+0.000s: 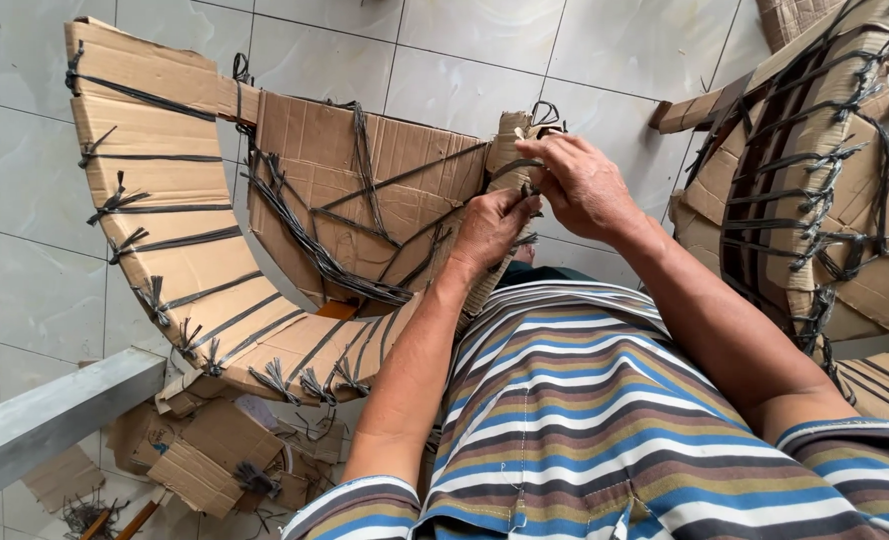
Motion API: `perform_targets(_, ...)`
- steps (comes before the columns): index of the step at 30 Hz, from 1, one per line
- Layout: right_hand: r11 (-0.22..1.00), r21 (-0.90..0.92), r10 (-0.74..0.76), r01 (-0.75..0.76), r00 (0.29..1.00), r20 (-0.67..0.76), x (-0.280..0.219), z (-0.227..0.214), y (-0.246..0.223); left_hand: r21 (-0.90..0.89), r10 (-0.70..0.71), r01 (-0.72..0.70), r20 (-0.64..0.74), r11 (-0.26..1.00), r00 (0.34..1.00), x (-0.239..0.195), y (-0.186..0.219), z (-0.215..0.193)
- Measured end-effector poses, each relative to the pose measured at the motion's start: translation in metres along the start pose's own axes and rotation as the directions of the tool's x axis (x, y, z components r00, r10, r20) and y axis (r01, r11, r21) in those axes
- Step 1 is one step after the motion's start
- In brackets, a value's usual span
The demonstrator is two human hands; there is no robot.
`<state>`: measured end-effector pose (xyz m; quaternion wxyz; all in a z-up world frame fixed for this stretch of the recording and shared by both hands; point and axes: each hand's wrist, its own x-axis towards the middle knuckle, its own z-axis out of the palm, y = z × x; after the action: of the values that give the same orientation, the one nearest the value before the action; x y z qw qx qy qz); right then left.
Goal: Wrapping a chair frame with cardboard padding and securing it with plastic ties
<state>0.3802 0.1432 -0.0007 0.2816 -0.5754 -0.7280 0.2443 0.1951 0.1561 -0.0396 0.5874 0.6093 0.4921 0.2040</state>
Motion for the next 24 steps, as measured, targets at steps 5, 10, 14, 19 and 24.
perform_targets(5, 0.989, 0.047, 0.134, -0.141, 0.982, 0.134, -0.009, 0.017, 0.006, 0.01, -0.059, 0.059, -0.025, 0.998, 0.998, 0.003, -0.01, 0.001)
perform_targets(10, 0.939, -0.038, 0.342, -0.341, 0.938, 0.052, -0.027, 0.043, 0.021, 0.073, -0.047, 0.058, -0.146, 0.996, 0.988, 0.015, -0.029, -0.005)
perform_targets(14, 0.959, -0.093, 0.265, -0.268, 0.963, -0.044, -0.027, 0.045, 0.004, 0.124, -0.072, 0.094, -0.176, 0.988, 0.982, 0.029, -0.041, -0.009)
perform_targets(19, 0.941, -0.334, 0.019, -0.057, 0.993, -0.116, -0.028, 0.056, -0.004, 0.116, -0.216, 0.235, -0.157, 0.965, 0.964, 0.038, -0.033, -0.012)
perform_targets(24, 0.836, -0.546, -0.171, 0.058, 0.972, -0.158, -0.025, 0.066, 0.001, 0.159, -0.367, 0.381, -0.108, 0.911, 0.924, 0.05, -0.043, -0.013)
